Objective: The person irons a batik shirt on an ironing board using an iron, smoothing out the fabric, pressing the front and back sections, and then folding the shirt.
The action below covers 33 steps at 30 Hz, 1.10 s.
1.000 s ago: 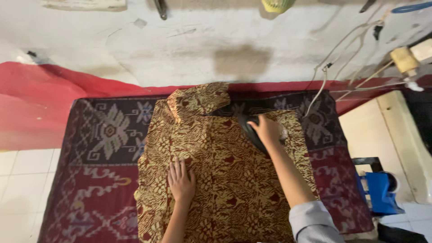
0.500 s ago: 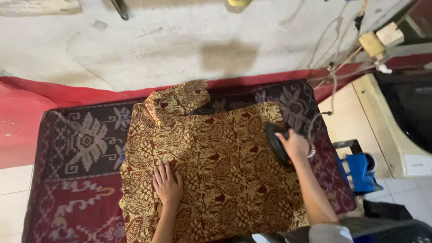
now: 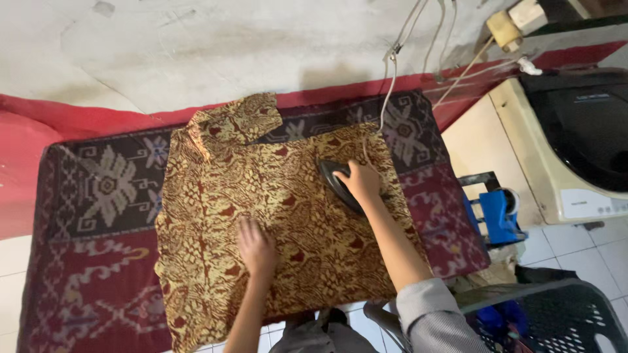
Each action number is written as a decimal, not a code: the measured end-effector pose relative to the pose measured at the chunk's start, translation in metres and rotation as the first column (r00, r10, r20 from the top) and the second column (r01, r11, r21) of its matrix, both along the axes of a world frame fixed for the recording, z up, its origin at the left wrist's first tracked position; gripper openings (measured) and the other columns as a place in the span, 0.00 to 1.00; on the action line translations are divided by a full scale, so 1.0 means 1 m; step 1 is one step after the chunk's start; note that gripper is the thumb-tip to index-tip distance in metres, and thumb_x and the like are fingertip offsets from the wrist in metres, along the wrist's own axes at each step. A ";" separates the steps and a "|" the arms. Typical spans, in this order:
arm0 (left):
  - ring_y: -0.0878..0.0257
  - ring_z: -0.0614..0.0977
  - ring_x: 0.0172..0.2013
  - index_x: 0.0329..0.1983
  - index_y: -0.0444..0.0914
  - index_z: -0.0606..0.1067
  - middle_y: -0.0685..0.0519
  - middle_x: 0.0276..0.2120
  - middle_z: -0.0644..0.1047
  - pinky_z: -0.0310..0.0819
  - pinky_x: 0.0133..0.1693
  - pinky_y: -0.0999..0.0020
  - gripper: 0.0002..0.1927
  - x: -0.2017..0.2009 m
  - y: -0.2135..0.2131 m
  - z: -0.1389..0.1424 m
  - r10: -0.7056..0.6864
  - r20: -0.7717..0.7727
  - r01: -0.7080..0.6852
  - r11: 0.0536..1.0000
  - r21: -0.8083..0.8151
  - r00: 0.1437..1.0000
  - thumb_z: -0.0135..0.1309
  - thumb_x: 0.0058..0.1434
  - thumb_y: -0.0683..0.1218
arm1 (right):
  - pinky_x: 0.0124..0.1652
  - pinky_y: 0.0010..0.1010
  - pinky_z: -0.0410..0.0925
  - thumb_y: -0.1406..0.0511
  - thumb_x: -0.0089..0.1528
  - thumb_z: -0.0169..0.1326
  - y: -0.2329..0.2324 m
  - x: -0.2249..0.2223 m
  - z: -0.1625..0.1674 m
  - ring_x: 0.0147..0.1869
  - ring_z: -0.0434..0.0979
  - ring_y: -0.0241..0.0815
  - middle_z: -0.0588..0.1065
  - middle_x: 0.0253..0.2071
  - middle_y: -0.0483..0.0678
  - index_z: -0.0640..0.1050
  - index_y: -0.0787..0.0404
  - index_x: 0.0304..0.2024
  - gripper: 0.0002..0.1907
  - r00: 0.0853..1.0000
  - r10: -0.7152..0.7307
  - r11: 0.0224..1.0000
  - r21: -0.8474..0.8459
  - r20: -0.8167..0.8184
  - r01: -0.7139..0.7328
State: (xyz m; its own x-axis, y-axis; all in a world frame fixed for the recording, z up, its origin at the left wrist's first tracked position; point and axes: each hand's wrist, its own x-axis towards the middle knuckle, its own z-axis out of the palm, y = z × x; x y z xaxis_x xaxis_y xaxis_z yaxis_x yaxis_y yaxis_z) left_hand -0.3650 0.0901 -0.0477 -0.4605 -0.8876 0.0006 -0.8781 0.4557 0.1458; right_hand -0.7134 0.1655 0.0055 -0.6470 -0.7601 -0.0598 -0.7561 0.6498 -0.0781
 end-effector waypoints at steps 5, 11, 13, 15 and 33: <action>0.47 0.48 0.75 0.76 0.37 0.54 0.45 0.77 0.50 0.43 0.69 0.48 0.35 -0.034 0.105 0.005 -0.067 -0.135 0.080 0.992 0.096 0.989 0.42 0.67 0.53 | 0.17 0.32 0.55 0.44 0.62 0.55 0.062 0.031 0.005 0.15 0.57 0.38 0.59 0.14 0.45 0.78 0.64 0.46 0.30 0.930 0.360 0.883 -0.294 -0.076 -0.366; 0.47 0.55 0.75 0.74 0.36 0.60 0.45 0.76 0.56 0.50 0.71 0.49 0.31 -0.021 0.167 -0.007 -0.088 -0.283 0.049 0.989 -0.141 0.955 0.45 0.71 0.51 | 0.19 0.31 0.54 0.41 0.65 0.55 0.188 0.072 0.015 0.16 0.57 0.37 0.59 0.14 0.45 0.75 0.61 0.34 0.29 0.913 0.405 0.910 -0.116 0.053 -0.397; 0.47 0.56 0.75 0.74 0.35 0.61 0.45 0.76 0.57 0.50 0.71 0.49 0.30 -0.015 0.177 -0.008 -0.099 -0.283 0.049 0.983 -0.179 0.954 0.44 0.71 0.52 | 0.17 0.32 0.54 0.42 0.62 0.56 0.222 0.072 0.017 0.14 0.57 0.38 0.59 0.13 0.45 0.76 0.62 0.37 0.29 0.918 0.397 0.905 -0.167 0.006 -0.391; 0.47 0.57 0.74 0.74 0.34 0.61 0.44 0.76 0.57 0.50 0.71 0.49 0.32 -0.010 0.186 -0.006 -0.091 -0.252 0.051 0.986 -0.161 0.964 0.43 0.69 0.52 | 0.14 0.32 0.54 0.42 0.59 0.57 0.245 0.068 0.015 0.12 0.58 0.39 0.59 0.11 0.46 0.76 0.64 0.42 0.31 0.931 0.357 0.888 -0.281 -0.076 -0.363; 0.45 0.52 0.75 0.75 0.35 0.57 0.45 0.77 0.53 0.43 0.71 0.48 0.34 0.013 0.219 0.001 -0.136 -0.172 0.101 0.975 -0.197 0.976 0.37 0.70 0.55 | 0.18 0.33 0.58 0.41 0.60 0.59 0.257 0.055 0.037 0.15 0.65 0.37 0.67 0.14 0.45 0.76 0.58 0.25 0.29 0.899 0.391 0.920 -0.067 0.196 -0.386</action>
State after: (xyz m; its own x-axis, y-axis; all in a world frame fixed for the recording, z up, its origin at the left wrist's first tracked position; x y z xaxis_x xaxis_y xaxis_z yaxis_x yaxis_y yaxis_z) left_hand -0.3523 0.3091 -0.0471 -0.5386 -0.8030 0.2549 -0.7825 0.5890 0.2018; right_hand -0.6581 0.4230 0.0424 -0.2759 -0.9517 -0.1347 -0.9146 0.3030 -0.2678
